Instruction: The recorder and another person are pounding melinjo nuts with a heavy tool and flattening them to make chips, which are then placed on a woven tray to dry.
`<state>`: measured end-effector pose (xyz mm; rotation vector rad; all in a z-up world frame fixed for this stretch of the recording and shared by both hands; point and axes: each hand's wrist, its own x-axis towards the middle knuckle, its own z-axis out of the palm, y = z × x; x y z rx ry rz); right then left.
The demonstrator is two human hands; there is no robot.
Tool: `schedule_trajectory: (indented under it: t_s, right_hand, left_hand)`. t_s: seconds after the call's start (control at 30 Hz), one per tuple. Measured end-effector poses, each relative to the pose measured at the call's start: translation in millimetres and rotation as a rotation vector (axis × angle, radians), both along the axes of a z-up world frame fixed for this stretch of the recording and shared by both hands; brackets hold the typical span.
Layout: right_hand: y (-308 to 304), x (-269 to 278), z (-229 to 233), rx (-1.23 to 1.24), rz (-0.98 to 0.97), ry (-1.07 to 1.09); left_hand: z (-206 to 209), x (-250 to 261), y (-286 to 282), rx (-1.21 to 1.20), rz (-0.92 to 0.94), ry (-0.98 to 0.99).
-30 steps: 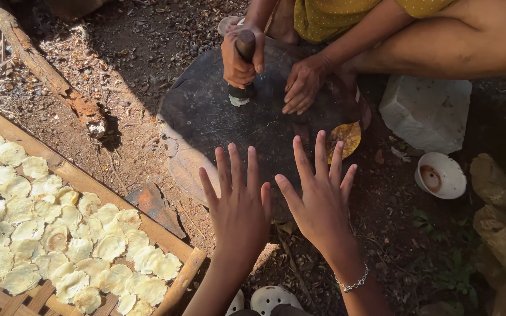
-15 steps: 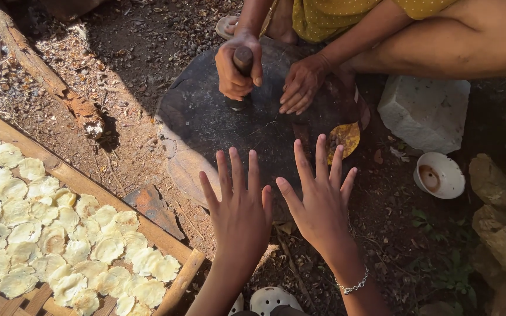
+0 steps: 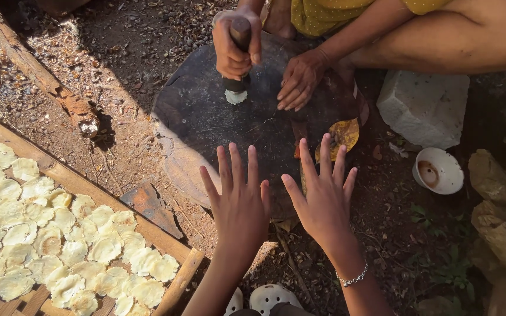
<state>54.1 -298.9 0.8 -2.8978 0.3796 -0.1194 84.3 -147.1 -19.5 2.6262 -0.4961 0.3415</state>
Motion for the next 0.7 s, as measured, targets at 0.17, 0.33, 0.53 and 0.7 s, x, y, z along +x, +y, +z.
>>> schedule_trajectory:
  t_s: [0.17,0.33,0.53,0.7]
  right_hand:
    - [-10,-3,-7,-0.016,-0.065,0.045]
    - [-22,-7,-25,-0.012,-0.065,0.073]
    - [-24,-4,-55,-0.046,-0.016,0.099]
    - [-22,2,-70,-0.035,-0.023,0.174]
  left_hand:
    - [-15,-1,-20,0.013,-0.084,0.022]
    - [-35,-1,-39,0.068,-0.138,0.048]
    - [-48,0,-45,0.061,-0.171,0.059]
    - [-56,1,-40,0.069,-0.140,0.093]
